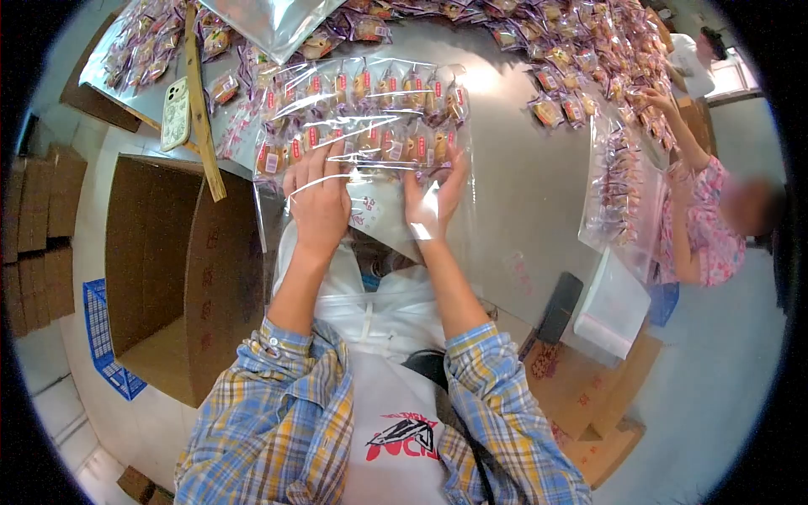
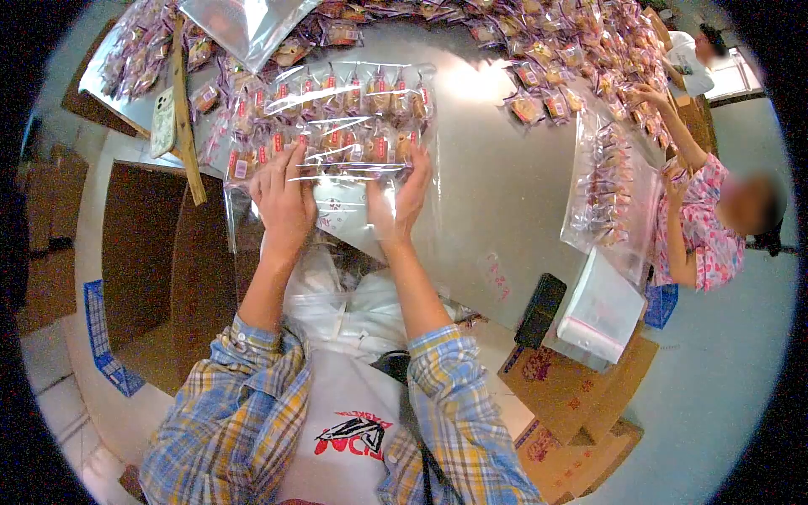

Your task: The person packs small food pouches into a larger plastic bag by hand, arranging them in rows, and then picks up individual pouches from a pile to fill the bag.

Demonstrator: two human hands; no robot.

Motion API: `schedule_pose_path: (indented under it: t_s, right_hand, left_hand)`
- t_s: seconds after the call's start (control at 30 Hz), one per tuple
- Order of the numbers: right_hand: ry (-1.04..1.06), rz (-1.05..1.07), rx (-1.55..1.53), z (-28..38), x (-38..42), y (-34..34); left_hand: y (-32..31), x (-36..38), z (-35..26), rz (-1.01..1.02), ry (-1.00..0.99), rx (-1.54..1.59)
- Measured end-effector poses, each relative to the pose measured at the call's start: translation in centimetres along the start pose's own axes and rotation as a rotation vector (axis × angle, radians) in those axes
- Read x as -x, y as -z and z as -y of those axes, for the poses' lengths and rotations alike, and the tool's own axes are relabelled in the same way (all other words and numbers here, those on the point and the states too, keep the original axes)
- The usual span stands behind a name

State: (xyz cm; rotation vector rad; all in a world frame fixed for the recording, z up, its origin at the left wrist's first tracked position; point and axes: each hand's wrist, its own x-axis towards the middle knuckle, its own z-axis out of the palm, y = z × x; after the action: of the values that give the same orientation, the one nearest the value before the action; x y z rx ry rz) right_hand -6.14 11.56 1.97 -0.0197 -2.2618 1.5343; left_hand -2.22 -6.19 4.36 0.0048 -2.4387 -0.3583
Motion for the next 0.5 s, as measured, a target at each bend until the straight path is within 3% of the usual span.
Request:
schedule_pose_path:
  t_s: [0.07,0.2,0.33,0.43,0.47,0.5]
  right_hand:
    - [0.053,-0.040,0.038,-0.4,0.1,-0.2]
    - [0.083,-0.067,0.071,0.0,0.1,-0.3]
    - [0.001,-0.020,0.009,0.3,0.0,-0.3]
    - [0.035,-0.036,0.028,0.4,0.2,-0.1]
    - [-0.003,-0.030,0.005,0.6,0.2,-0.2]
    - [0.020,-0.040,0.006,0.4,0.2,-0.4]
  left_hand:
    - [0.2,-0.1,0.2,0.036,-0.010,0.011]
    - [0.3,2.1,-1.1,-0.144,0.050,-0.065]
    - [2.0,3.4,-3.1,-0.082,0.336,0.261]
    - [2.0,3.8,-2.5,-0.166,0.395,0.148]
    - [1.9,3.8,-2.2,-0.223,0.538,0.322]
    - [1.7,3.9,-2.0,-0.149,0.735,0.374]
